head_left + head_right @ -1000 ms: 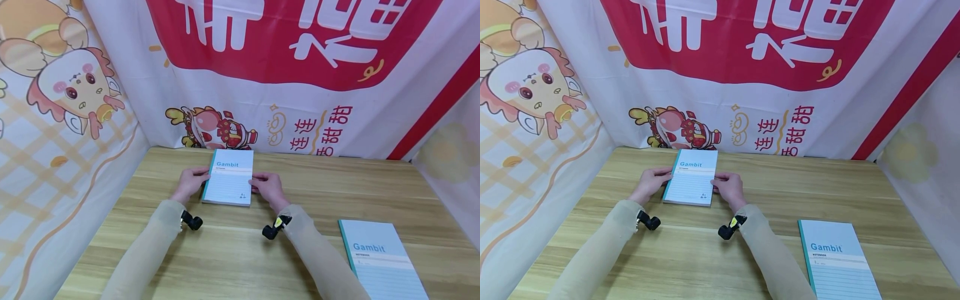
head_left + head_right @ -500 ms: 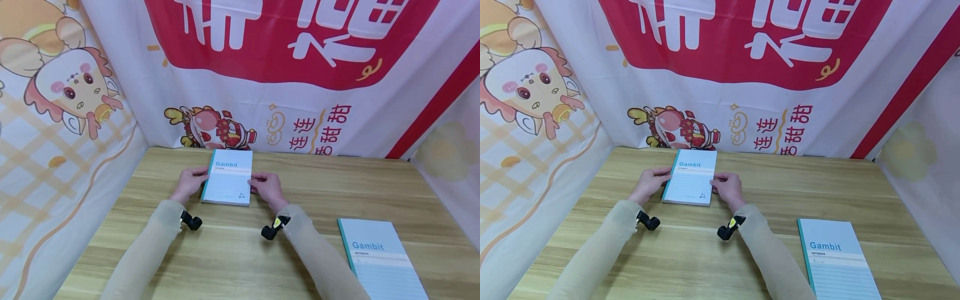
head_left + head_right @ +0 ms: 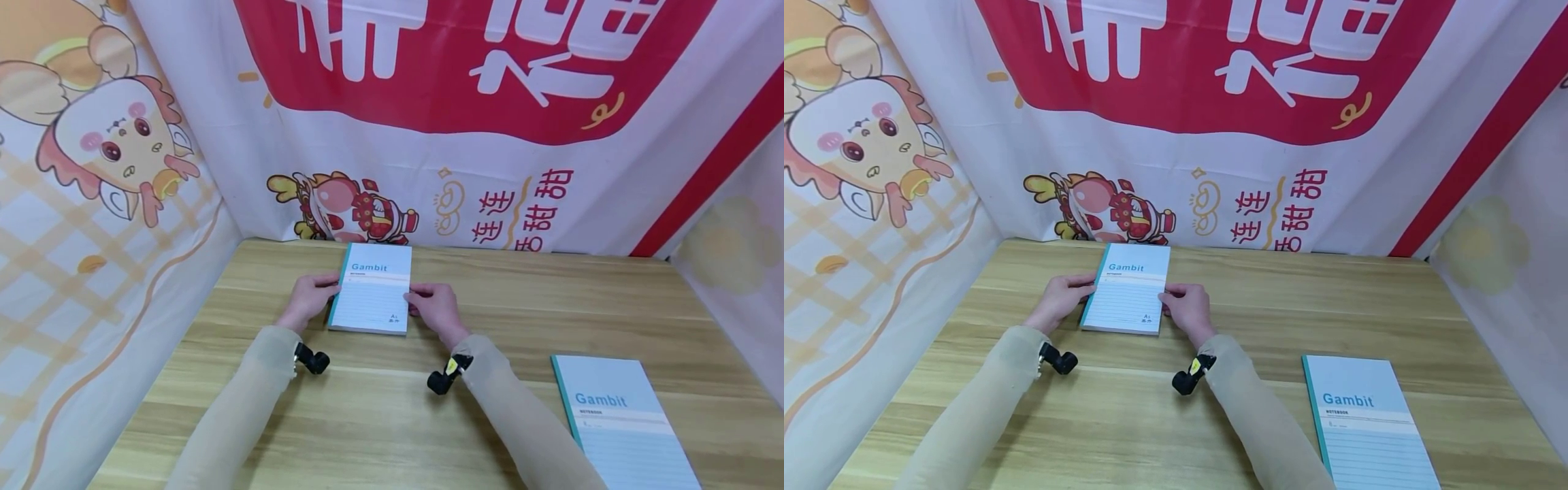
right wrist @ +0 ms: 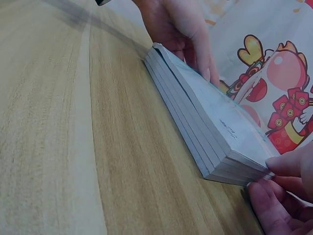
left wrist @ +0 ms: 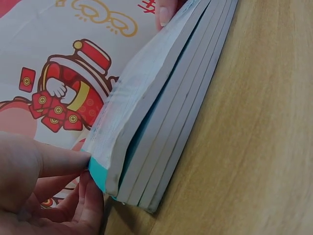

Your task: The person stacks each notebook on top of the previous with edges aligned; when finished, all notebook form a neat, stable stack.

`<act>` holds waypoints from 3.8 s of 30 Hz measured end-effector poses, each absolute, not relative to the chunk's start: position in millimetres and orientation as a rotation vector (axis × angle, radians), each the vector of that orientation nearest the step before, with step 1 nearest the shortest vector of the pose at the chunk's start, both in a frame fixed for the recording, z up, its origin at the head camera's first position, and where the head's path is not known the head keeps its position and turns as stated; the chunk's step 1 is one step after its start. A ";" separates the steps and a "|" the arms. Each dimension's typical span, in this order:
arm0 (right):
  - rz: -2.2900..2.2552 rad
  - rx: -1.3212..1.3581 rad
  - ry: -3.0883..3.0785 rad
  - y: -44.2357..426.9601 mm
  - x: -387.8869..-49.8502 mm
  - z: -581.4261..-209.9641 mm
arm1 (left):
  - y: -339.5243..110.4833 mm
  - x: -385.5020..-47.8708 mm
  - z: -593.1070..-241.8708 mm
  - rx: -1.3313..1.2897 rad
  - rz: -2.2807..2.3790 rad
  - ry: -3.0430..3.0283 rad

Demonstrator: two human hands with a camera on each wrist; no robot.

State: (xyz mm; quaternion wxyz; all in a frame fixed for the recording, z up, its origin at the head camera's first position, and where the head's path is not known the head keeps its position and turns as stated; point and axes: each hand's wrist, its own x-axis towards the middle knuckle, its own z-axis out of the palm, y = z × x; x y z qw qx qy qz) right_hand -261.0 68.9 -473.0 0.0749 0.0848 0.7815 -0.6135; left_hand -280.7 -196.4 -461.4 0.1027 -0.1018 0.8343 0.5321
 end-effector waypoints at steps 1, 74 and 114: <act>-1.843 0.248 2.346 69.0 -261.1 -472.9 | -196.3 -280.7 -461.1 -0.298 1.570 2.463; -2.000 0.159 2.236 166.6 -228.4 -442.5 | -151.2 -228.1 -416.3 -0.006 1.766 2.474; -1.621 0.377 2.354 282.9 -164.1 -438.3 | -29.0 -175.8 -441.1 0.453 1.730 2.040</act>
